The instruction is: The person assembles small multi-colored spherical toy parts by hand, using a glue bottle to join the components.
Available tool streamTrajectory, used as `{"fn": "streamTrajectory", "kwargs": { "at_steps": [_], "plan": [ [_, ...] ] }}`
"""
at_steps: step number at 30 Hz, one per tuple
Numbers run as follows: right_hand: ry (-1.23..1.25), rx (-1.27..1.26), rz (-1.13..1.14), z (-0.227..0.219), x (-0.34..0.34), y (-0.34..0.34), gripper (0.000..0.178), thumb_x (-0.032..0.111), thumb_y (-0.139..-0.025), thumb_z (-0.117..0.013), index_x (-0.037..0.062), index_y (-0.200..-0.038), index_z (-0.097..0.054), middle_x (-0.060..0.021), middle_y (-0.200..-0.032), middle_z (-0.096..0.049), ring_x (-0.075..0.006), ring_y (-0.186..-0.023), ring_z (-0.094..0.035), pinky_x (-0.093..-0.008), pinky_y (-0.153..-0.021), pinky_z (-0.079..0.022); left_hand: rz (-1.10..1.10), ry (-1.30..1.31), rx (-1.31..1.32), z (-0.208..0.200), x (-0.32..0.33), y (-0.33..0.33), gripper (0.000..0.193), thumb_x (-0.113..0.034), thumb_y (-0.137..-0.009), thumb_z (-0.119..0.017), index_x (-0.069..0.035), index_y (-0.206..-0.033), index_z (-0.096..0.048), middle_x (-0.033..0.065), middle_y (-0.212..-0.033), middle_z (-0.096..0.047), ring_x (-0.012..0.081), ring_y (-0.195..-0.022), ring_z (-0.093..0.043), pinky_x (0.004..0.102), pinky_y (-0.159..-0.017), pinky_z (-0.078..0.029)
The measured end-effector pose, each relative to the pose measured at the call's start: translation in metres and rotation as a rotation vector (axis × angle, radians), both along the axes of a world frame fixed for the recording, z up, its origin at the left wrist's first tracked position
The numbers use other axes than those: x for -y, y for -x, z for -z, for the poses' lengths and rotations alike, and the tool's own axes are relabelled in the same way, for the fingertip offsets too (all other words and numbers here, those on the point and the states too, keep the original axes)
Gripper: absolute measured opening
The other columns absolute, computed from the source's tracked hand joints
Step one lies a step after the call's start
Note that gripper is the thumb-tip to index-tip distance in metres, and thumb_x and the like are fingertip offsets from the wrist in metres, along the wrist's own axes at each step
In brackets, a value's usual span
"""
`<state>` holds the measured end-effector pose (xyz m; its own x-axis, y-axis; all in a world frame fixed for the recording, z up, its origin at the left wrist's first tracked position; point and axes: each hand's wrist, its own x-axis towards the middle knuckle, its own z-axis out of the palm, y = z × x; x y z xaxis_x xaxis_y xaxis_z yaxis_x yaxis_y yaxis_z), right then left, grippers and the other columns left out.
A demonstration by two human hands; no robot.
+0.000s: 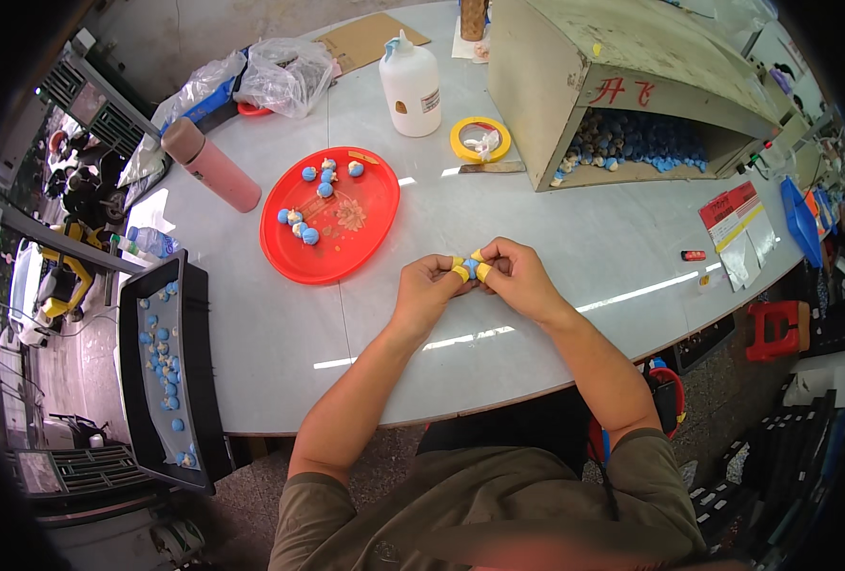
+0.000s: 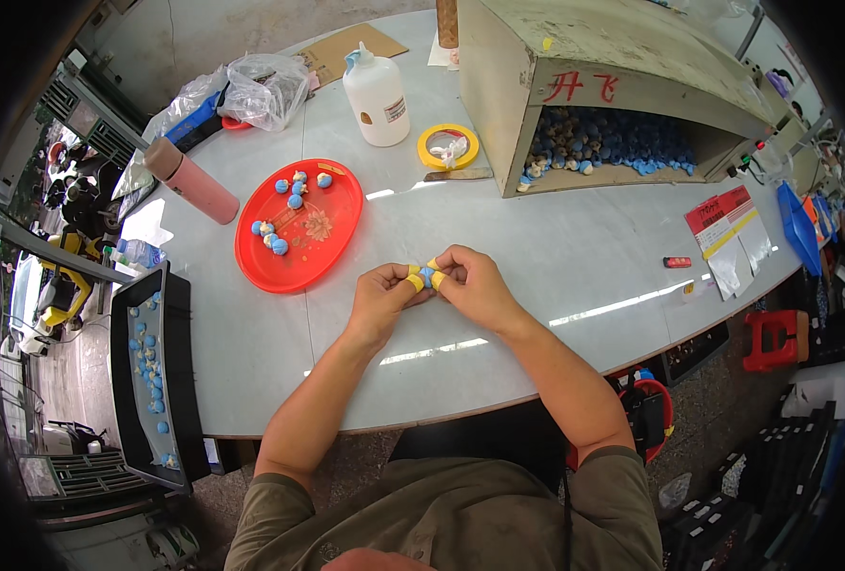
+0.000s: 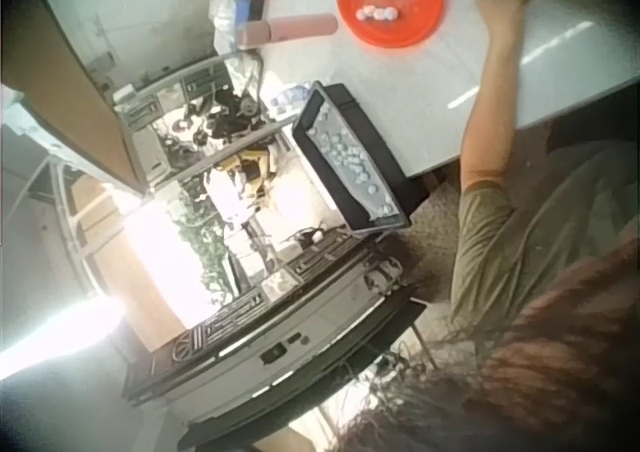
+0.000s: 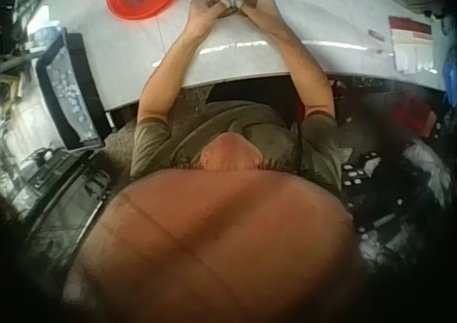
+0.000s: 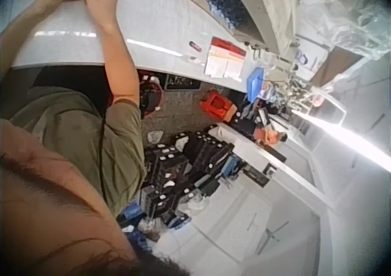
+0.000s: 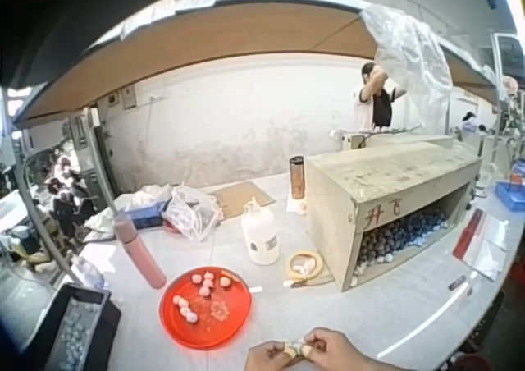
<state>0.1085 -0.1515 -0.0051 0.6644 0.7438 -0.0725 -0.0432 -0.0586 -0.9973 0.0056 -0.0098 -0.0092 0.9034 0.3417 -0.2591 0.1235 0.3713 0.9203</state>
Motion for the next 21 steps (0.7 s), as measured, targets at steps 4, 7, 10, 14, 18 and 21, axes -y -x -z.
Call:
{"fn": "streamTrajectory", "kwargs": {
  "at_steps": [4, 7, 10, 14, 18, 21],
  "plan": [
    [0.004, 0.007, -0.005, 0.0, 0.0, 0.0, 0.009, -0.004, -0.084, -0.058, -0.003, -0.092, -0.057, -0.0025, -0.081, -0.061, -0.0055, -0.068, -0.057, -0.0217, -0.061, -0.048, 0.024, -0.006, 0.026, 0.002, -0.001, 0.001, 0.019, -0.002, -0.09, -0.058, 0.011, -0.103, -0.057, 0.0151, -0.103, -0.063, 0.0203, -0.091, -0.066, 0.0291, -0.085, -0.056],
    [0.006, 0.036, -0.014, 0.005, 0.001, 0.0, 0.01, -0.006, -0.082, -0.057, -0.0023, -0.091, -0.056, -0.0032, -0.081, -0.06, -0.0062, -0.069, -0.057, -0.0228, -0.062, -0.048, 0.023, -0.024, 0.021, 0.002, 0.0, 0.001, 0.018, -0.001, -0.089, -0.059, 0.011, -0.102, -0.058, 0.0153, -0.102, -0.064, 0.02, -0.091, -0.066, 0.0291, -0.085, -0.056],
    [0.02, 0.061, -0.018, 0.008, 0.001, 0.001, 0.011, -0.008, -0.08, -0.055, -0.0018, -0.089, -0.056, -0.0043, -0.084, -0.059, -0.0078, -0.071, -0.058, -0.0238, -0.065, -0.048, 0.003, -0.055, 0.006, 0.001, 0.003, 0.001, 0.017, 0.0, -0.089, -0.059, 0.012, -0.101, -0.058, 0.0159, -0.098, -0.065, 0.0188, -0.089, -0.066, 0.0276, -0.083, -0.056],
    [-0.01, 0.078, -0.019, 0.009, 0.0, 0.002, 0.011, -0.009, -0.079, -0.055, -0.0022, -0.087, -0.055, -0.0057, -0.089, -0.057, -0.01, -0.074, -0.058, -0.0245, -0.067, -0.049, -0.02, -0.073, 0.007, 0.002, 0.004, 0.001, 0.016, 0.002, -0.088, -0.06, 0.012, -0.101, -0.059, 0.0166, -0.094, -0.066, 0.0176, -0.087, -0.067, 0.0255, -0.079, -0.055],
    [-0.01, 0.112, -0.019, 0.009, 0.0, 0.002, 0.01, -0.01, -0.079, -0.055, -0.003, -0.087, -0.055, -0.0068, -0.091, -0.056, -0.0114, -0.075, -0.059, -0.025, -0.069, -0.05, -0.033, -0.076, 0.001, 0.003, 0.005, 0.001, 0.016, 0.002, -0.088, -0.061, 0.012, -0.1, -0.059, 0.0169, -0.093, -0.067, 0.0176, -0.086, -0.067, 0.0252, -0.078, -0.055],
    [-0.006, 0.111, -0.017, 0.01, 0.0, 0.002, 0.011, -0.01, -0.079, -0.054, -0.0031, -0.087, -0.055, -0.0071, -0.091, -0.056, -0.012, -0.076, -0.06, -0.025, -0.069, -0.05, -0.032, -0.09, 0.008, 0.004, 0.005, 0.001, 0.016, 0.002, -0.087, -0.061, 0.012, -0.099, -0.059, 0.017, -0.092, -0.067, 0.0175, -0.085, -0.067, 0.0251, -0.076, -0.055]
  ]
}}
